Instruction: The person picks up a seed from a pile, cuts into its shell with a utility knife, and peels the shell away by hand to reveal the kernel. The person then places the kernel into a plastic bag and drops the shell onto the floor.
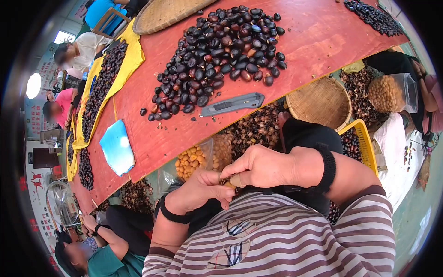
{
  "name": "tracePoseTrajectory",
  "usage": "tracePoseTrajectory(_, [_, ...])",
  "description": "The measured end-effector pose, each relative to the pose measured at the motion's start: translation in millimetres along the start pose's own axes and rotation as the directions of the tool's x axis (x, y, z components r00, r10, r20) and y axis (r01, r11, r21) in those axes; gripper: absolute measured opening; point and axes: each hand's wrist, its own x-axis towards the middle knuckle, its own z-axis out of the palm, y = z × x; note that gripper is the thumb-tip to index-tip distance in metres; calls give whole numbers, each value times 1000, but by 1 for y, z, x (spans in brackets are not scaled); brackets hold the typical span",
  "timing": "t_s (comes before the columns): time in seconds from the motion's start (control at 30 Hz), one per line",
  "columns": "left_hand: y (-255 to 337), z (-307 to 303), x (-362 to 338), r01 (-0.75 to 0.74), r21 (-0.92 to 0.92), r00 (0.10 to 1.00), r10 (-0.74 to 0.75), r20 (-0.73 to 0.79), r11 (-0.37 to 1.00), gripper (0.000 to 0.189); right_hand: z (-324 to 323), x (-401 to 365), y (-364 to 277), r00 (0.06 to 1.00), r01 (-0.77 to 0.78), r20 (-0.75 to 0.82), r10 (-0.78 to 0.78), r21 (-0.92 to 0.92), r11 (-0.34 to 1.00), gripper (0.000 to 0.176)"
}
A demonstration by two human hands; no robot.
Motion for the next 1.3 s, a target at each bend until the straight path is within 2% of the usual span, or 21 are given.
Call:
tracePoseTrajectory(0.1, [1, 2, 5, -41, 62, 999, 41, 8, 997, 12, -4, 3, 5, 999, -14, 35, 16, -39, 999, 24])
tracePoseTrajectory(0.2, [-1, 1, 12, -39, 160, 998, 46, -44, 986, 13, -2, 2, 0, 999, -1, -52, -3, -65, 998, 24])
tracePoseTrajectory(0.3, [-5, -1, 19, -79, 246, 996, 88, -26, 966, 17, -1, 13, 12, 948, 250, -183, -260, -77, 965, 25])
tracePoseTrajectory(0.33, [-5, 4, 19, -68, 206, 998, 65, 20, 976, 22, -6, 20, 14, 895, 287, -333, -296, -76, 955, 25])
tracePoseTrajectory(0.37, [-7, 5, 20, -95, 125, 995, 98, -16, 988, 24, -13, 18, 12, 886, 188, -439, -150, 45, 981, 25])
tracePoseTrajectory(0.4, [-10, 4, 22, -125, 46, 990, 128, -54, 991, 26, -15, 21, 24, 838, 248, -452, -305, -183, 951, 25])
tracePoseTrajectory(0.43, [-11, 2, 24, -164, -32, 982, 160, -97, 986, 27, -18, 22, 34, 781, 290, -423, -460, -407, 866, 25])
tracePoseTrajectory(0.53, [-12, -7, 20, -256, -94, 955, 237, -177, 962, 34, -15, 7, 39, 833, 43, -451, -319, -523, 851, 27])
tracePoseTrajectory(0.6, [-13, -10, 20, -287, -163, 945, 252, -207, 944, 37, -14, 5, 32, 848, 81, -462, -258, -370, 926, 29])
tracePoseTrajectory(0.67, [-15, -9, 20, -310, -148, 934, 271, -235, 939, 36, -11, 7, 37, 857, 94, -476, -200, -236, 967, 32])
tracePoseTrajectory(0.77, [-14, -10, 21, -323, -159, 933, 285, -221, 933, 34, 4, 6, 31, 930, 181, -339, -145, 75, 981, 32])
tracePoseTrajectory(0.8, [-14, -10, 21, -319, -169, 936, 282, -210, 933, 33, 4, 5, 22, 964, 97, -262, -52, 160, 982, 33])
tracePoseTrajectory(1.0, [-19, -7, 20, -367, -230, 924, 323, -206, 901, 28, 5, 5, 19, 980, 38, -199, 6, 217, 975, 35])
tracePoseTrajectory(1.1, [-18, -7, 18, -349, -368, 934, 287, -213, 862, 26, 5, 5, 18, 979, 32, -201, 11, 210, 977, 31])
tracePoseTrajectory(1.2, [-18, -6, 21, -347, -358, 932, 276, -235, 867, 25, 10, 7, 22, 939, 203, -312, -141, 175, 963, 28])
tracePoseTrajectory(1.3, [-16, -7, 19, -324, -291, 941, 275, -198, 900, 24, 8, 6, 16, 961, 129, -266, -72, 203, 971, 26])
